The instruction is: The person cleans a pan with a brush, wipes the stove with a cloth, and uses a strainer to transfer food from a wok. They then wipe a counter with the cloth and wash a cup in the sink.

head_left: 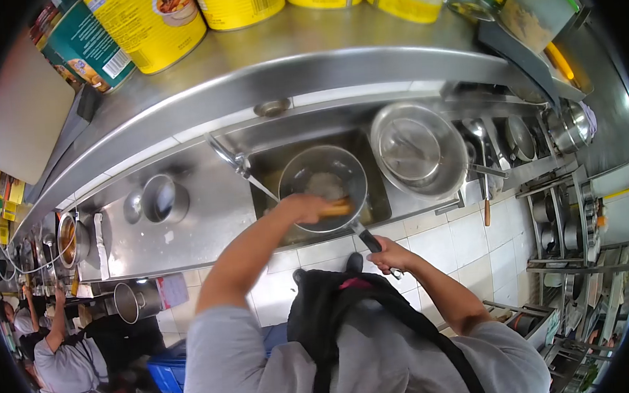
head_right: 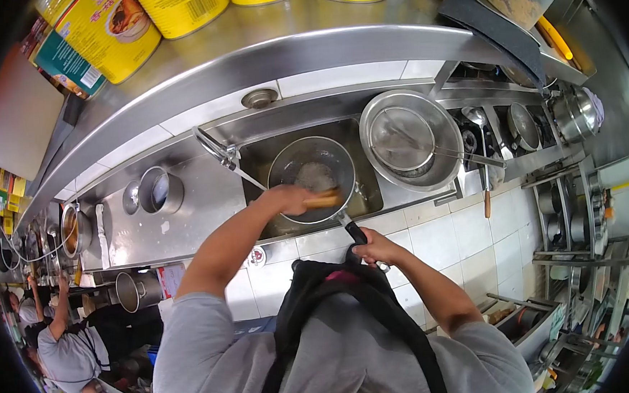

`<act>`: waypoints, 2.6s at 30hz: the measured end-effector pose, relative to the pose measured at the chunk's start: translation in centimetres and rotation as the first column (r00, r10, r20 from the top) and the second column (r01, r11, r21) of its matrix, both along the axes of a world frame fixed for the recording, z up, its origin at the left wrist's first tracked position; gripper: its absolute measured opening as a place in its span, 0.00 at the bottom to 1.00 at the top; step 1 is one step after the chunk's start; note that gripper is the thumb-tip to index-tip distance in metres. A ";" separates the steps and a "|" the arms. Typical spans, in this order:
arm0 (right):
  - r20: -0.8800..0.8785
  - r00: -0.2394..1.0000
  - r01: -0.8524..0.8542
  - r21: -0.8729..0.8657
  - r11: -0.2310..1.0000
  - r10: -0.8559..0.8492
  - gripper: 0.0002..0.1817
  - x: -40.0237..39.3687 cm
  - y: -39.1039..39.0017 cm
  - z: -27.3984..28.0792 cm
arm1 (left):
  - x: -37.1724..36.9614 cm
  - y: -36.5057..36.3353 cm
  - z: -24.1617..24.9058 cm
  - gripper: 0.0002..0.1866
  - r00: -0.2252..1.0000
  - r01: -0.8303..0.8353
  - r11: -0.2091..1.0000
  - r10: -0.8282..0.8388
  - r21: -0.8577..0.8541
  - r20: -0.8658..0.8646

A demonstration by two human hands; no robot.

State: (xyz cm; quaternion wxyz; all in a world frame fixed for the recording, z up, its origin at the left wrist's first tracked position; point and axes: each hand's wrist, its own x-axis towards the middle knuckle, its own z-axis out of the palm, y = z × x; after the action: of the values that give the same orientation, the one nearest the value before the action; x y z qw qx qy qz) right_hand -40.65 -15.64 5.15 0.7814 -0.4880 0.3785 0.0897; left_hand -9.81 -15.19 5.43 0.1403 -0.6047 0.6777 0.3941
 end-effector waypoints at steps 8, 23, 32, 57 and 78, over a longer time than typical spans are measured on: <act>0.024 0.998 -0.059 -0.029 0.998 0.059 0.24 1.1 0.4 -1.9 | 6.7 -0.8 -0.6 0.30 0.918 0.023 0.991 0.031 -0.130 0.396; 0.045 0.998 0.027 0.102 0.994 -0.032 0.25 1.4 -0.5 -1.5 | 2.7 3.7 -7.5 0.23 0.914 -0.014 0.962 0.123 -0.273 0.387; 0.054 0.997 0.050 0.123 0.991 -0.057 0.23 2.0 -0.7 -4.3 | 0.9 1.9 -3.6 0.33 0.983 0.108 0.967 -0.070 -0.229 0.168; -0.075 0.943 0.333 0.291 0.897 -0.325 0.15 6.5 -0.9 -2.8 | -7.6 7.8 -3.1 0.45 0.869 -0.492 0.842 0.492 -0.223 -0.058; -0.030 0.935 0.326 0.463 0.824 -0.353 0.11 5.0 -0.7 0.6 | 14.0 15.4 -3.8 0.44 0.689 -0.485 0.788 0.611 -0.379 0.389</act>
State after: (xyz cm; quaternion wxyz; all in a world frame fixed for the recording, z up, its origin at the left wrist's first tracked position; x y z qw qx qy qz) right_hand -35.69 -16.29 5.77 0.8885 -0.2156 0.4045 0.0225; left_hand 4.18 0.24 1.60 0.1067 -0.8724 0.4482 0.1635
